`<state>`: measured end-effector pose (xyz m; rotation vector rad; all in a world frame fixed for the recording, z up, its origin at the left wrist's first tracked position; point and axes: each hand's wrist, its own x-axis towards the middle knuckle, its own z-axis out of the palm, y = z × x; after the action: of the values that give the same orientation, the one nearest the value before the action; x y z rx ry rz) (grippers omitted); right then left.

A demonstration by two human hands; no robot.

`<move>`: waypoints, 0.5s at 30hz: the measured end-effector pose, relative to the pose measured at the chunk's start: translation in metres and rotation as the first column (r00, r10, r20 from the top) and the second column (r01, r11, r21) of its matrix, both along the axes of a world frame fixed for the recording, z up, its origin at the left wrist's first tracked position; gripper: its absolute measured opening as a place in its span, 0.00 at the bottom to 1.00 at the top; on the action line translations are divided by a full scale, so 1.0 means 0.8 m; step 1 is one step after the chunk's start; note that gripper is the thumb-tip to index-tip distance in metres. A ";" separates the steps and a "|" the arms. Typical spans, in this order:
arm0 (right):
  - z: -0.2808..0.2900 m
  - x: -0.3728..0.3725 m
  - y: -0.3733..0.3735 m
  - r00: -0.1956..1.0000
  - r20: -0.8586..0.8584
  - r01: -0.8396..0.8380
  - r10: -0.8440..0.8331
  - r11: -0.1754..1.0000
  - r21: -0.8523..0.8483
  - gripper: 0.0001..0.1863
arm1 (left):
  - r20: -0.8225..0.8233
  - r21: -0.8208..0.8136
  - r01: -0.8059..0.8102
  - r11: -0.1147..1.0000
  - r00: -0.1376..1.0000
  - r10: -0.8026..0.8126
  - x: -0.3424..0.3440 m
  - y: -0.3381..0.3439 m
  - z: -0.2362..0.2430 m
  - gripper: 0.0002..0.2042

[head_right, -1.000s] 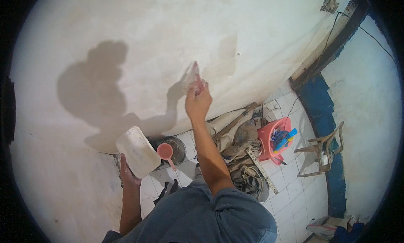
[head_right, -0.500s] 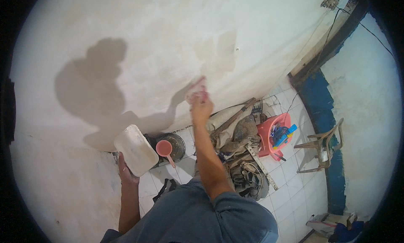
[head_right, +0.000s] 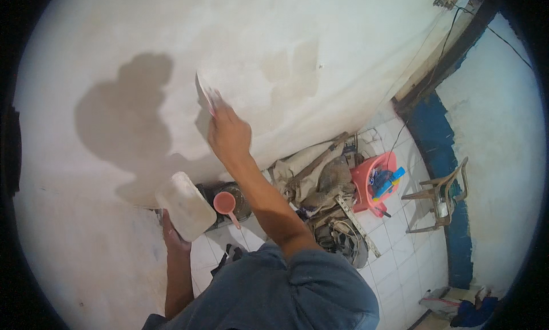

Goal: The person patches a wall by applying a white compound from a container onto a section of the wall using a scraper.

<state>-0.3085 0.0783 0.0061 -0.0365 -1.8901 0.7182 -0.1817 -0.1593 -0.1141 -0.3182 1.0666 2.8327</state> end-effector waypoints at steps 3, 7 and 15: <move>-0.043 -0.001 0.048 0.996 -0.082 0.021 -0.035 0.986 -0.165 0.16 | -0.078 -0.005 -0.023 1.000 0.997 0.022 0.001 0.004 0.011 0.28; 0.017 -0.041 0.115 0.964 -0.141 0.165 -0.226 0.922 -0.352 0.07 | -0.035 0.009 0.000 1.000 0.999 0.000 -0.004 0.008 0.005 0.29; -0.057 -0.002 0.070 0.991 -0.058 -0.136 0.124 0.886 -0.443 0.13 | -0.080 -0.003 -0.002 1.000 0.997 0.001 -0.003 0.001 -0.007 0.30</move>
<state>-0.3098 0.1342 -0.0392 -0.1914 -1.6758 1.2304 -0.1844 -0.1586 -0.1199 -0.2079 1.0855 2.8676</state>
